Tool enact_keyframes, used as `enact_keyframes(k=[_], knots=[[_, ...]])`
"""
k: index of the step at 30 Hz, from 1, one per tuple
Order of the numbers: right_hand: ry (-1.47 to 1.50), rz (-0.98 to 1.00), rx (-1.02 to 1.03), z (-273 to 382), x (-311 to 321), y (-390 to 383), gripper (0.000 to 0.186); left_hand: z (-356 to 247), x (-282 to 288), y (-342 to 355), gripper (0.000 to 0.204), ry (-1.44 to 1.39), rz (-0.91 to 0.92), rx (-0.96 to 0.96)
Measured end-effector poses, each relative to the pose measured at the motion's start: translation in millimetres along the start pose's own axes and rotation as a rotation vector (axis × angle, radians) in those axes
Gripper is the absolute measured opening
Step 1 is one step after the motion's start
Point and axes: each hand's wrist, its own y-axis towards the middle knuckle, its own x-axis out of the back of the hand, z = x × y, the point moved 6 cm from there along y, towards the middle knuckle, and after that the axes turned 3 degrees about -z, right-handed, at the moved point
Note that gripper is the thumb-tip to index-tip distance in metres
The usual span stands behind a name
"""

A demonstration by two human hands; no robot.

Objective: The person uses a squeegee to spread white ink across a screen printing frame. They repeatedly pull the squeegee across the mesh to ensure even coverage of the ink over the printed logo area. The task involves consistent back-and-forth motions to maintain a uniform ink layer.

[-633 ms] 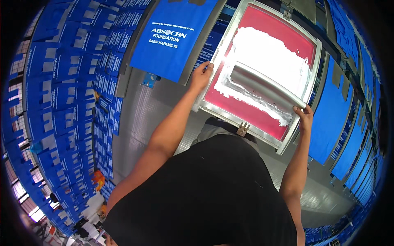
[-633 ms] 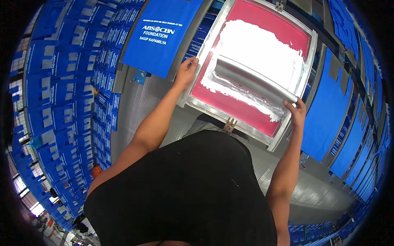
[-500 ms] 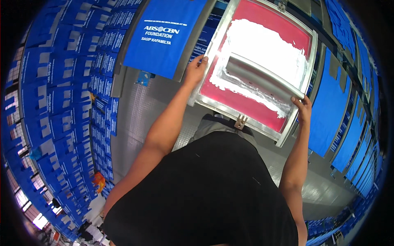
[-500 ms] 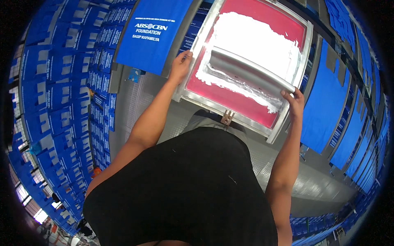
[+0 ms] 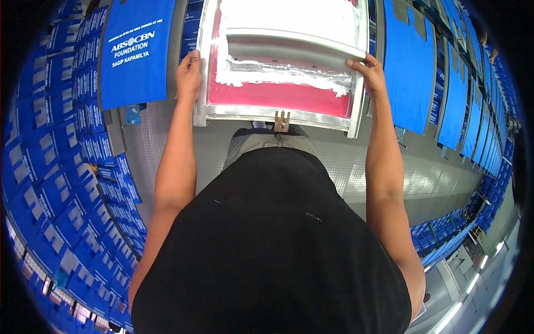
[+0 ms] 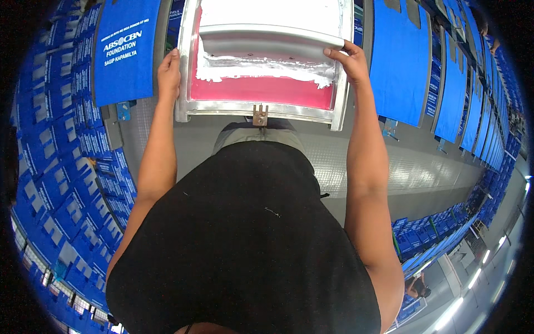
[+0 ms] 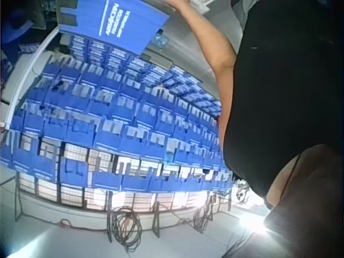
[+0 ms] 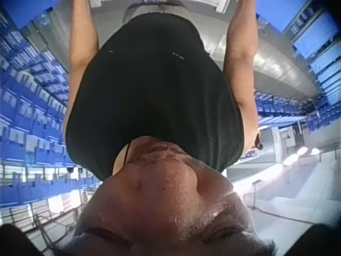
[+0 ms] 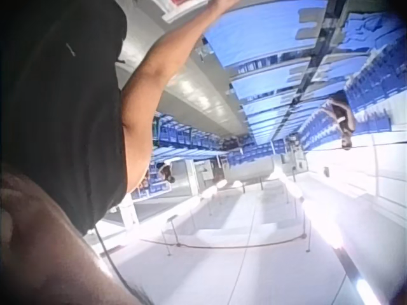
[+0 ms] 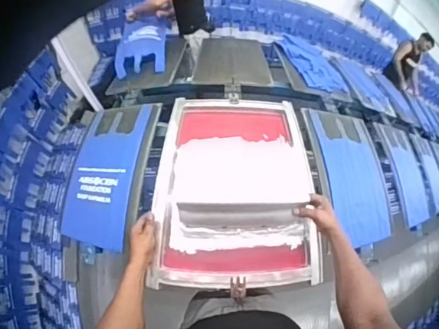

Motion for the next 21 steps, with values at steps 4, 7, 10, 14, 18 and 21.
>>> enact_keyframes(k=[4,7,10,14,18,21], knots=[[0.072,-0.047,0.01,12.0,-8.7,-4.1,0.037,-0.5,1.3,2.5,0.058,-0.004,-0.004,0.001],[0.037,-0.044,0.04,9.5,-5.4,-6.7,0.038,-0.3,-1.4,3.3,0.056,0.002,0.011,-0.024],[-0.078,-0.016,0.006,6.7,-6.0,-8.2,0.038,9.1,-1.0,3.0,0.052,0.073,0.006,-0.08],[-0.58,0.005,0.104,37.2,-8.0,-28.8,0.036,-23.1,3.4,7.1,0.048,0.396,0.002,-0.271],[-1.136,0.041,0.316,84.8,-41.3,-76.7,0.039,-166.7,-24.2,-75.7,0.059,0.612,0.222,-0.812],[-1.19,0.073,0.504,84.3,-75.2,-92.8,0.034,-185.0,-79.0,-106.4,0.05,0.884,0.509,-0.994]])
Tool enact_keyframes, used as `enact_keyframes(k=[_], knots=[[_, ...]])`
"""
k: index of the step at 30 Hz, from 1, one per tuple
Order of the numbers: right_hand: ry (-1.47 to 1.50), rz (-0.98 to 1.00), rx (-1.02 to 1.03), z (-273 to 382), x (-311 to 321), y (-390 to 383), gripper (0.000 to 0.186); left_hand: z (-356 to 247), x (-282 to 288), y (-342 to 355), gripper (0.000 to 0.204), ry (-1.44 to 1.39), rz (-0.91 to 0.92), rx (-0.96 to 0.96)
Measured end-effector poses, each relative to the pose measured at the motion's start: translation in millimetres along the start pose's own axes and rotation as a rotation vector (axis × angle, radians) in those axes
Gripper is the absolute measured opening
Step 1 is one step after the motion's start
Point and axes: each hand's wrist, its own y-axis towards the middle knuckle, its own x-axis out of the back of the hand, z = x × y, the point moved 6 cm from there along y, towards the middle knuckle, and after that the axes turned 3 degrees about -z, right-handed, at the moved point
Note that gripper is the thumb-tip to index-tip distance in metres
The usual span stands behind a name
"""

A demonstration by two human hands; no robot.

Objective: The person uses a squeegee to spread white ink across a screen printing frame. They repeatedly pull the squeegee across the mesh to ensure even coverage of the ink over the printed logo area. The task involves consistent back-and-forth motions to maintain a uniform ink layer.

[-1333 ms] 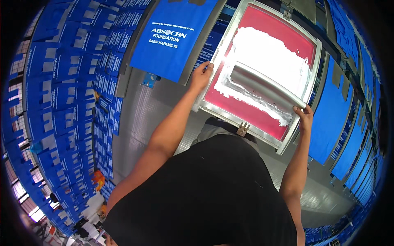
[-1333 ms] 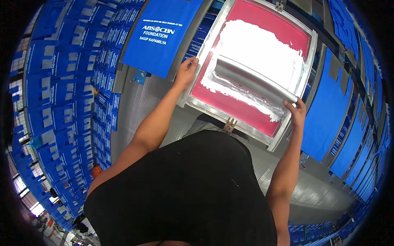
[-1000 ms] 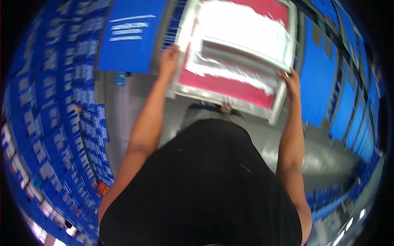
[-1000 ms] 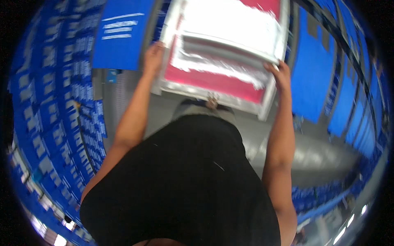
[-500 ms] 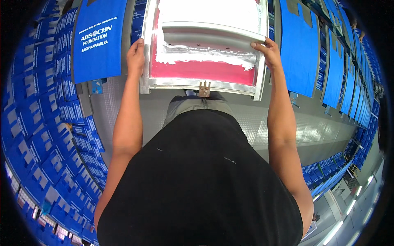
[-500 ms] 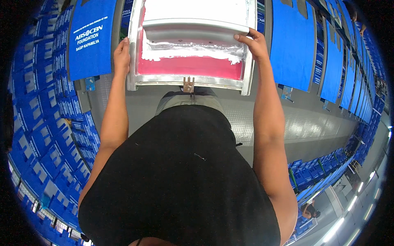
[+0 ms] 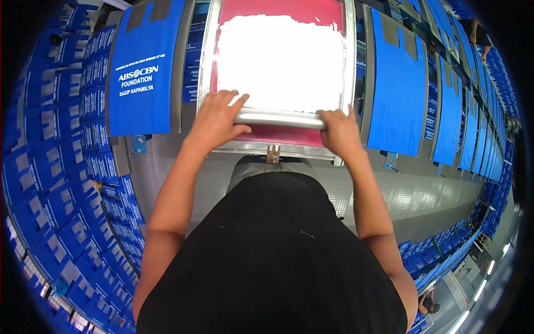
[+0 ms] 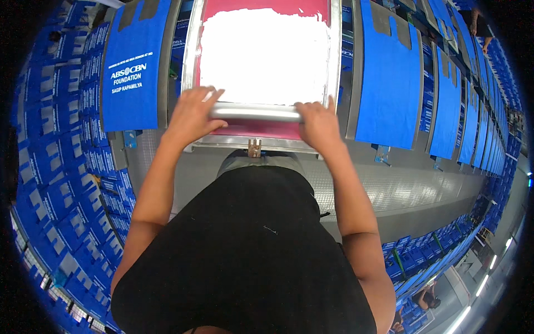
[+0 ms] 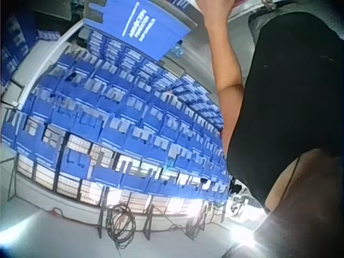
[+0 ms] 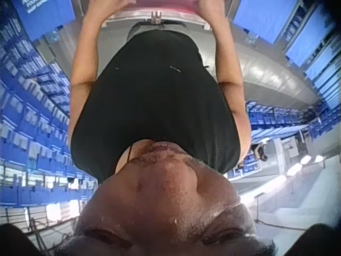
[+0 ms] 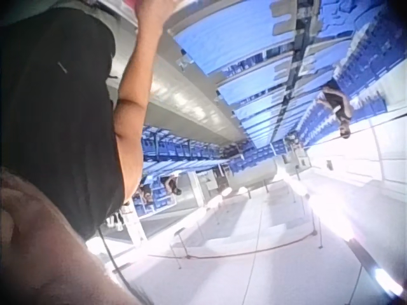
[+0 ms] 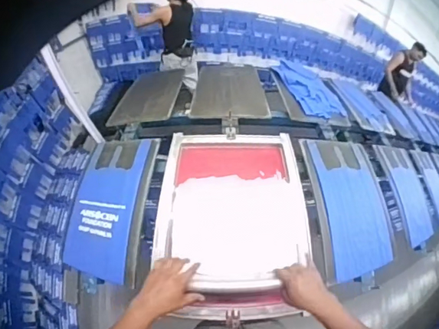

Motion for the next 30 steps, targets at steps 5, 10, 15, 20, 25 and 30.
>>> enact_keyframes(k=[5,10,15,20,25,30], knots=[[0.09,0.227,-0.133,-26.1,-11.7,27.1,0.035,16.5,-18.3,45.7,0.01,0.007,0.221,-0.019],[-0.035,0.101,-0.049,-61.8,24.6,134.2,0.022,68.2,-16.8,121.1,0.02,0.094,0.212,0.122],[-0.205,-0.088,0.097,-70.5,-41.8,176.5,0.023,120.9,-89.5,116.8,0.047,0.183,0.003,0.142],[-0.032,-0.015,0.048,-38.5,-30.3,89.1,0.026,52.7,-59.7,60.4,0.03,0.028,0.008,0.107],[0.079,0.13,0.004,10.1,4.9,21.0,0.021,3.2,-23.9,-6.5,0.026,0.001,0.137,0.155],[0.057,0.205,-0.091,7.6,-18.0,19.8,0.015,6.3,-51.5,-9.9,0.026,-0.021,0.223,0.2]])
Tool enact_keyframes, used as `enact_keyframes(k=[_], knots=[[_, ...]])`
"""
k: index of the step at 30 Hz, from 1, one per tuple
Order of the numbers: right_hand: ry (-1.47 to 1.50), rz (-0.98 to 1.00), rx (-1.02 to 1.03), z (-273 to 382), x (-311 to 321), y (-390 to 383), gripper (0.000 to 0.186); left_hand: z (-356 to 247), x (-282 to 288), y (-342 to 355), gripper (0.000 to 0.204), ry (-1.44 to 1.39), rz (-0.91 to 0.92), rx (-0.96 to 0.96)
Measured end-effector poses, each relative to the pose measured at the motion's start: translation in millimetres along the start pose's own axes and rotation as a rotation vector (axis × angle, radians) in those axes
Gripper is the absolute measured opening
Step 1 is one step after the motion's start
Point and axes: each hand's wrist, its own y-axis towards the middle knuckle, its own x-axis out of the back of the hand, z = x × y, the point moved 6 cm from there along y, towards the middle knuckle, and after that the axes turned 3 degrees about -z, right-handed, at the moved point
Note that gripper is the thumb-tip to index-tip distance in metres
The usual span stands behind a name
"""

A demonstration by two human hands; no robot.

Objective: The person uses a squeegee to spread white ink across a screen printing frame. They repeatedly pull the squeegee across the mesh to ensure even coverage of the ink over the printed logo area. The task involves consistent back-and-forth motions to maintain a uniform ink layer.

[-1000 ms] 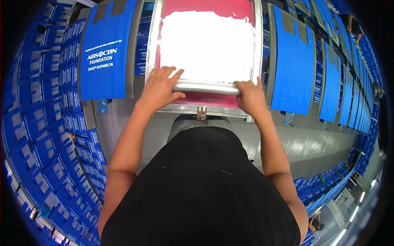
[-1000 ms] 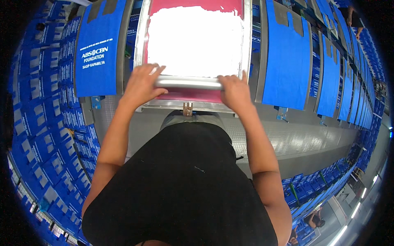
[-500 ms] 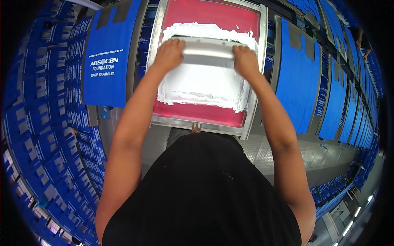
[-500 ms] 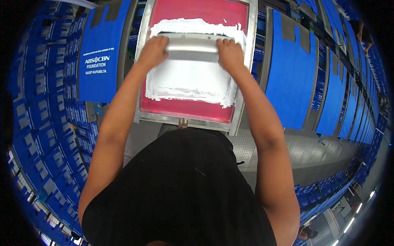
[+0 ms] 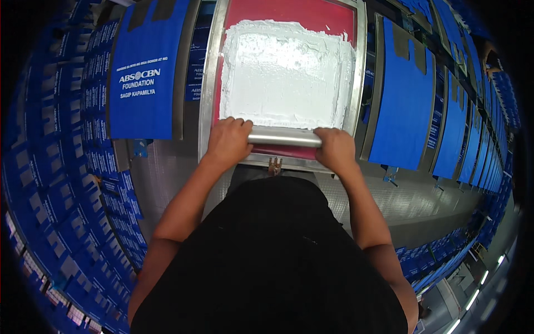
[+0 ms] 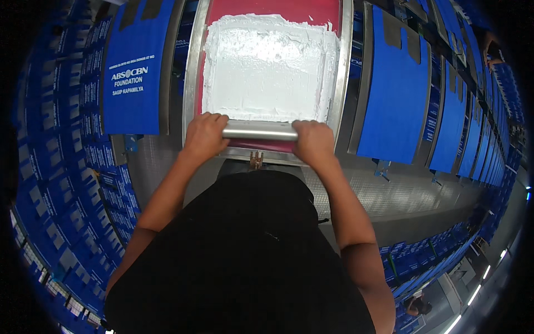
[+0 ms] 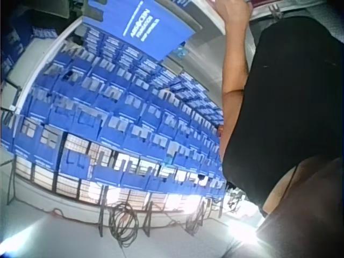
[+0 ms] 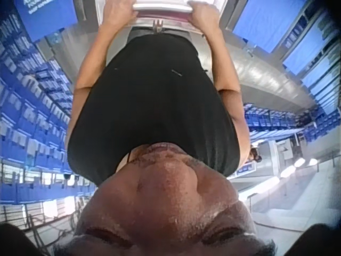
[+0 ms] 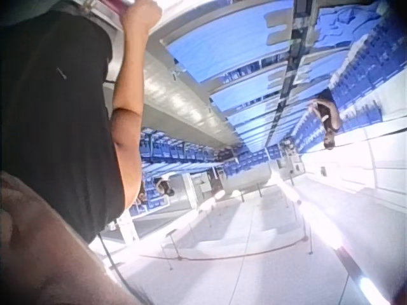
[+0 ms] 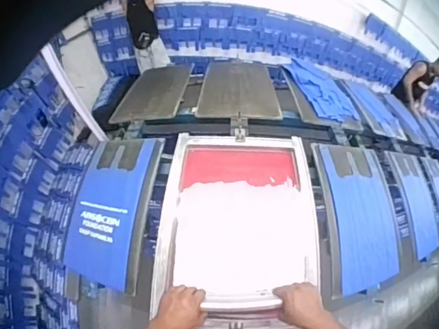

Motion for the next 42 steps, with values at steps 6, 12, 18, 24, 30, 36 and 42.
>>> enact_keyframes(k=[6,12,18,24,30,36,42], knots=[[0.007,-0.176,0.048,1.9,-20.1,-24.4,0.018,1.8,-26.6,-36.6,0.041,0.021,-0.168,-0.041],[-0.019,-0.29,0.045,-30.1,-5.7,66.7,0.014,43.6,-17.3,56.3,0.035,0.031,-0.215,0.005],[-0.183,-0.164,-0.028,-70.3,57.7,192.9,0.031,74.9,36.9,199.1,0.026,0.197,-0.077,0.039],[-0.068,0.086,-0.031,-11.0,14.2,36.5,0.037,21.8,13.0,24.5,0.023,0.045,-0.108,-0.011],[-0.007,-0.231,0.013,-30.6,-12.2,58.2,0.023,37.4,-12.2,57.7,0.023,0.026,-0.137,-0.016],[-0.179,-0.103,-0.019,-67.2,58.8,186.5,0.037,66.6,47.7,198.4,0.024,0.175,0.0,0.024],[0.031,-0.11,0.03,0.2,0.6,8.2,0.032,14.1,6.8,1.2,0.016,-0.113,-0.195,-0.068]])
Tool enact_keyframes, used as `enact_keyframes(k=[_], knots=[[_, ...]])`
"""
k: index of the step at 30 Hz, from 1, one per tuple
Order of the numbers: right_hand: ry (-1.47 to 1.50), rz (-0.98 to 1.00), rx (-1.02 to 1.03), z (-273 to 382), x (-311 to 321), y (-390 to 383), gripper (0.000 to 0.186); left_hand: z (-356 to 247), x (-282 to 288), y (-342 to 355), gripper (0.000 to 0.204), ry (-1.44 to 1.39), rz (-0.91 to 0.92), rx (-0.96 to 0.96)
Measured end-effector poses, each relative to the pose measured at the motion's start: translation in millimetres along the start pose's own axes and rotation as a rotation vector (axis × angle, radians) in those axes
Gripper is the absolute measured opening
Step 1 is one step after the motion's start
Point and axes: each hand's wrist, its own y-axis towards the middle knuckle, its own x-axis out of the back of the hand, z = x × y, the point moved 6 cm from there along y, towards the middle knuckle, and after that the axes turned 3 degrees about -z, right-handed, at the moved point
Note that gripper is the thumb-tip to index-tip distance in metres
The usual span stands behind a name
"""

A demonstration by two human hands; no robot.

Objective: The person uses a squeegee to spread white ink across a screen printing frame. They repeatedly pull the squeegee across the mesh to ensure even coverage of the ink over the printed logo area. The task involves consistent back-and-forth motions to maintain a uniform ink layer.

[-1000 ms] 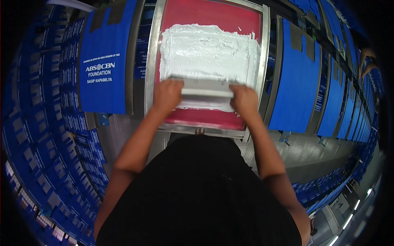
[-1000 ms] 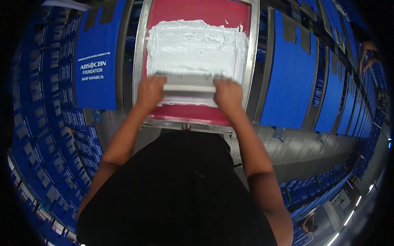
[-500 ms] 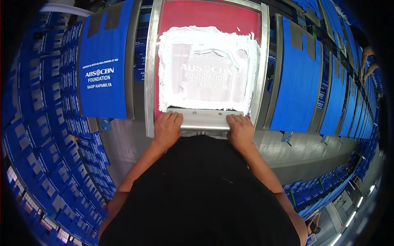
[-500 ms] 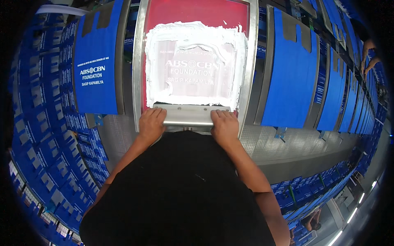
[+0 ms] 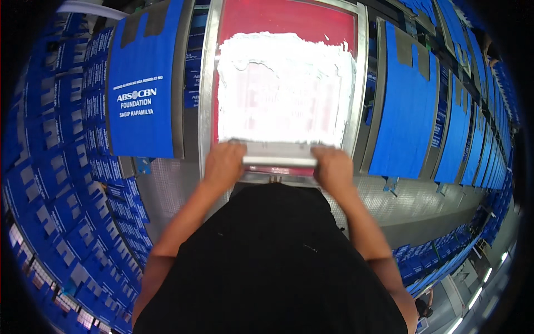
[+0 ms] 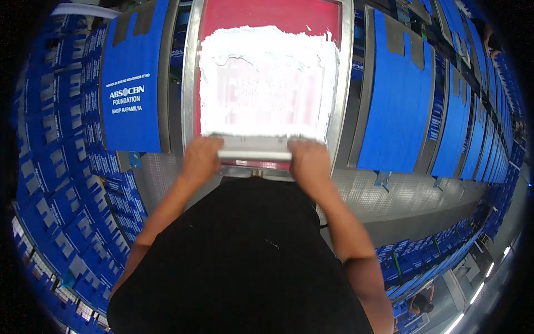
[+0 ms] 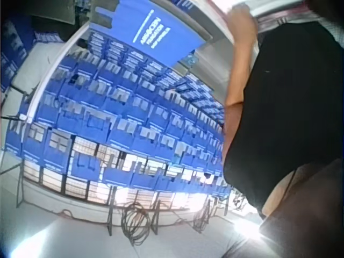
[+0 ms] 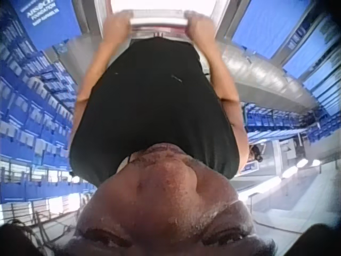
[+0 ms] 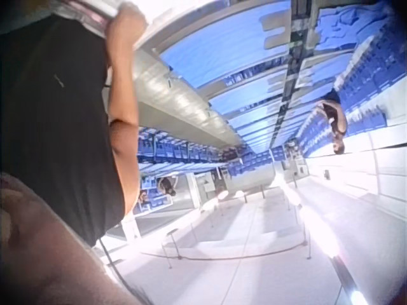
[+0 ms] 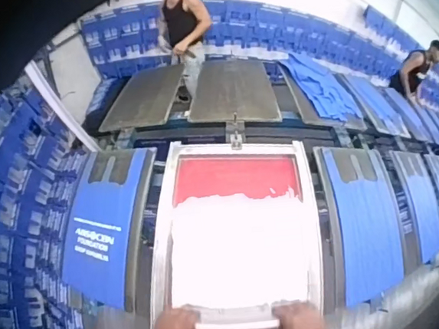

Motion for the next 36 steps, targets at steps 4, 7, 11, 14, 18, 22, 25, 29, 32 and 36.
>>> enact_keyframes(k=[4,7,11,14,18,22,25,29,32,36], knots=[[-0.041,-0.006,-0.081,-27.9,-18.6,37.4,0.037,29.6,-23.7,34.8,0.016,0.125,-0.04,0.026],[-0.197,-0.011,-0.094,-59.9,11.6,147.2,0.032,68.8,-7.9,154.8,0.017,0.28,0.175,0.188],[-0.226,0.056,-0.084,-69.8,37.5,181.8,0.036,70.8,7.5,197.8,0.029,0.289,0.22,0.093],[-0.151,0.312,-0.148,-27.4,29.6,94.5,0.046,38.3,17.1,98.1,0.024,0.171,0.31,0.184],[0.01,0.013,0.006,1.9,-8.9,-10.0,0.036,-3.4,-13.4,-8.9,0.021,0.06,0.002,-0.02],[-0.111,0.086,-0.128,-43.3,-11.7,80.7,0.039,41.6,-16.4,89.3,0.018,0.198,0.193,0.132],[-0.222,-0.027,-0.092,-67.8,27.6,171.0,0.036,72.3,-1.1,181.4,0.021,0.278,0.125,0.107],[-0.209,0.064,-0.073,-64.4,39.3,164.4,0.038,62.7,10.1,180.3,0.028,0.222,0.238,0.137],[-0.153,0.239,-0.119,-14.8,30.3,66.4,0.033,18.2,20.6,69.9,0.022,0.159,0.341,0.21],[0.03,-0.072,0.002,2.9,-7.3,-13.8,0.032,-2.7,-13.6,-2.1,0.025,0.081,-0.021,-0.027]])
